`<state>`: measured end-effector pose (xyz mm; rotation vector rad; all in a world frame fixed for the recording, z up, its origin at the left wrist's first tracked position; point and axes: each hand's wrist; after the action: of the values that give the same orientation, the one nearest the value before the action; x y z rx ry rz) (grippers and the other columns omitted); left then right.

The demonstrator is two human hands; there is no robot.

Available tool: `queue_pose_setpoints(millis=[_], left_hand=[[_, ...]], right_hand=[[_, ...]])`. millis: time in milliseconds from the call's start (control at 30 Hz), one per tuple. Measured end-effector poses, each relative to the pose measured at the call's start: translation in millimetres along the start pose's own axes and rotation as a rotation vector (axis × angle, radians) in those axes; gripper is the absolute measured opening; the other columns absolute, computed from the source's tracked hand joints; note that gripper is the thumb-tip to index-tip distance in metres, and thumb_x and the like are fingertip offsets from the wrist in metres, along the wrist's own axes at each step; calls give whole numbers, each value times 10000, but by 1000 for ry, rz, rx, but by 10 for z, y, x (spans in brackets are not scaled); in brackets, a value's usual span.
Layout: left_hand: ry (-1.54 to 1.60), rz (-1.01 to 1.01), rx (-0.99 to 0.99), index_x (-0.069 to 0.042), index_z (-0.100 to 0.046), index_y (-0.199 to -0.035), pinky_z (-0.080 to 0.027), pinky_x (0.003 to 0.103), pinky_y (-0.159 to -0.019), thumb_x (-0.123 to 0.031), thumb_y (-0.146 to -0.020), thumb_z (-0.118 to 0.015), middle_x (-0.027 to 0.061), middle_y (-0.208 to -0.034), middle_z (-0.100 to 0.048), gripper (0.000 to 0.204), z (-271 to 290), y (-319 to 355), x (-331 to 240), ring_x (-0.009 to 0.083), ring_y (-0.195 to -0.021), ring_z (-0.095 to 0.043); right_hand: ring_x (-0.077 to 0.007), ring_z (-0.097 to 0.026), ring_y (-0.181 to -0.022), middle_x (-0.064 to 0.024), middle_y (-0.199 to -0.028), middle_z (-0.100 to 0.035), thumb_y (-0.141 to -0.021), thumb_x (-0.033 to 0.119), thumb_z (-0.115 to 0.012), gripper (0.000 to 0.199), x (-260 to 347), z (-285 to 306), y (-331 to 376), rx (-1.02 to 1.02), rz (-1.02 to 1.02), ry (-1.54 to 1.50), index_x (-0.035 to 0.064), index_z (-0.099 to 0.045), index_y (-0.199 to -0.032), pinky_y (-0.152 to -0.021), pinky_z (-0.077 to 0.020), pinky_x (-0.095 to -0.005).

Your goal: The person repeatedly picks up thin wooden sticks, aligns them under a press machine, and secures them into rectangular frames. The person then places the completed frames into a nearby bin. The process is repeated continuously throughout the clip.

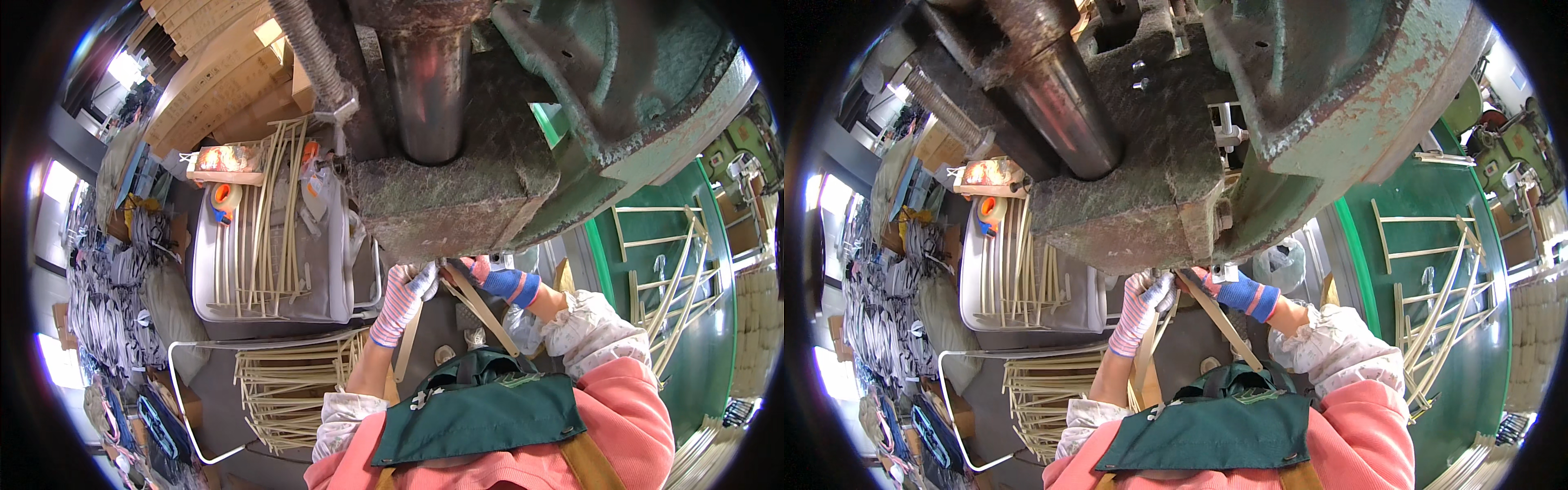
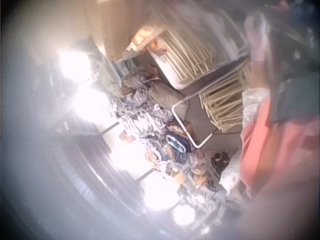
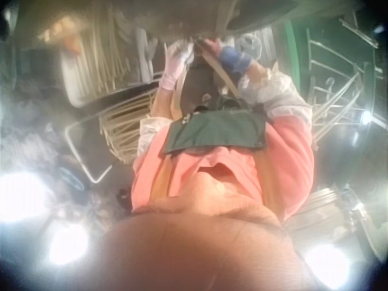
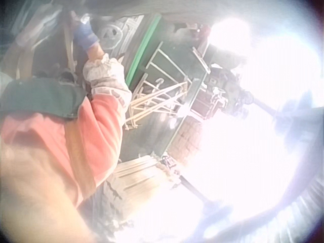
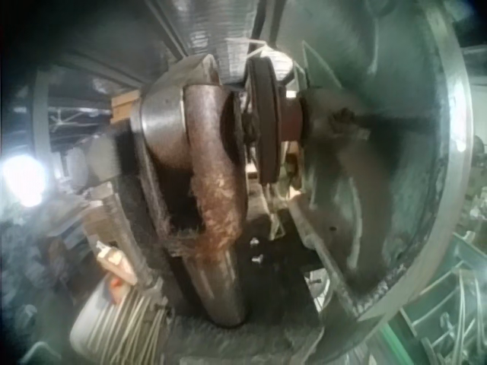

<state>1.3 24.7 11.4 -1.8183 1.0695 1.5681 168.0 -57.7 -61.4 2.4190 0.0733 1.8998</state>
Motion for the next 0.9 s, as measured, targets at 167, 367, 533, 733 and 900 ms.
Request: queue_pose_setpoints(millis=[167,367,533,733,900], left_hand=[[-34,-25,-53,-24,-588,-788,-263,215,-416,-162,-901,-544,-25,-529,-465,183,-103,23,-90,33,-434,-365],[-58,64,-169,-37,-576,-903,-329,203,-422,-137,-915,-517,-41,-582,-493,117,-334,140,-58,35,-470,-425],[21,-46,-238,-44,-583,-1011,-326,203,-409,-109,-899,-526,-31,-627,-517,142,-417,233,-76,40,-444,-413],[-86,50,-192,-20,-552,-1076,-347,211,-404,-131,-909,-528,-20,-592,-495,202,-592,378,166,60,-418,-441],[-193,77,-212,-10,-595,-1017,-408,226,-535,-130,-889,-567,23,-704,-582,178,-586,233,508,49,-587,-459]], right_hand=[[-96,-572,-752,-14,-790,-629,-942,320,-504,326,42,-132,15,-251,-144,-462,25,-642,-927,-647,-462,-243],[-94,-498,-792,-20,-890,-579,-973,280,-404,314,297,-12,182,-141,-126,452,28,-556,-1083,-723,-401,-243],[-63,-461,-818,18,-908,-550,-990,309,-378,330,405,-17,252,-80,-144,304,48,-554,-1087,-756,-367,-213],[-118,-527,-523,-22,-537,-560,-903,314,-511,399,421,-75,237,-303,-3,354,30,-599,-637,-513,-420,-278],[-232,-607,-610,-77,-715,-653,-890,284,-487,270,325,-15,234,-369,277,1279,66,-631,-822,-562,-472,-364]])
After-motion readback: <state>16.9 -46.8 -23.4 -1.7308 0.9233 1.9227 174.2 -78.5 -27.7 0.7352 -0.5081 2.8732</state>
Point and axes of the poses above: each hand's wrist, its own y-axis away from the middle knuckle, its own z-axis out of the back of the hand, x = y × z
